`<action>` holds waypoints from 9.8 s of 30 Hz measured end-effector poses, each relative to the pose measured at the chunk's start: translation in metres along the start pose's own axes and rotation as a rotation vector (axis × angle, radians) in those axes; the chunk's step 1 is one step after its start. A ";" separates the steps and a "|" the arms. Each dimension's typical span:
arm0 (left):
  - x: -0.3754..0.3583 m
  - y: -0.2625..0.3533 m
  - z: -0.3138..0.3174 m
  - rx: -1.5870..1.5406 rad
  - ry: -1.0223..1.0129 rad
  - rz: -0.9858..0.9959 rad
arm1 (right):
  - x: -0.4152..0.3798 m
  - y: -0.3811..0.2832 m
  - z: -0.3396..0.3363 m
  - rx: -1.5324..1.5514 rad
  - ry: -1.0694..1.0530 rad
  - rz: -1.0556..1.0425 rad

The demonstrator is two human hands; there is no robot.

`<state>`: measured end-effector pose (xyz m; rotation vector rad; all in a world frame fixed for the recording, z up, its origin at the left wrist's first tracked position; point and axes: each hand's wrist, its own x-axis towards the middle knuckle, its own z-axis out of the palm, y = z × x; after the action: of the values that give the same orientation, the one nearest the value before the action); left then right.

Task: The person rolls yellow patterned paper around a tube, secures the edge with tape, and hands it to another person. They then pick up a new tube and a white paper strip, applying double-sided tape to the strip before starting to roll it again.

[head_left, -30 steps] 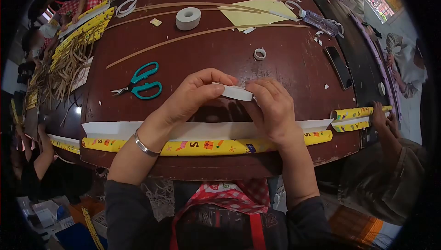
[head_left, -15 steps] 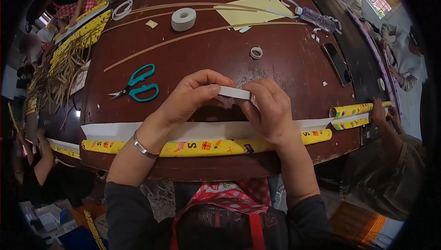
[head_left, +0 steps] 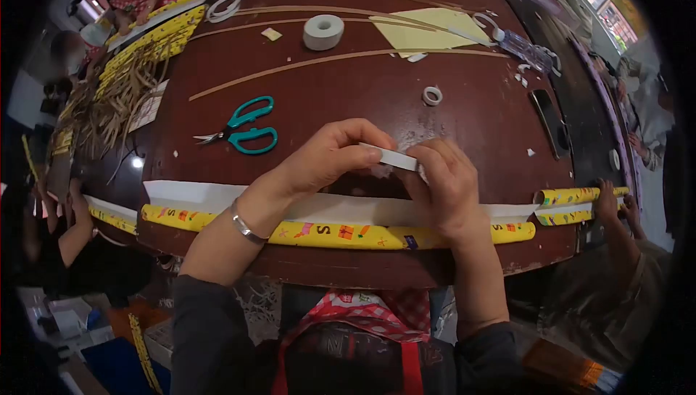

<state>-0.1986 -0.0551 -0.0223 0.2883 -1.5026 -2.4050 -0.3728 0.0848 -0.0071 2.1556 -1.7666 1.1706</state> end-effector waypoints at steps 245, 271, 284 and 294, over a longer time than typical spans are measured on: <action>-0.013 -0.008 0.031 1.762 0.039 0.714 | -0.038 0.009 0.013 0.223 0.009 0.523; -0.011 -0.009 0.044 1.468 -0.174 0.503 | -0.038 0.002 -0.015 0.207 -0.184 0.545; -0.012 -0.008 0.040 1.562 -0.132 0.405 | -0.060 0.001 -0.032 0.027 -0.169 0.581; -0.013 -0.007 0.041 1.609 -0.155 0.390 | -0.078 0.006 -0.056 -0.147 -0.115 0.640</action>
<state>-0.2002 -0.0131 -0.0105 0.0670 -2.8267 -0.4968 -0.4064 0.1737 -0.0187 1.6419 -2.6111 0.9769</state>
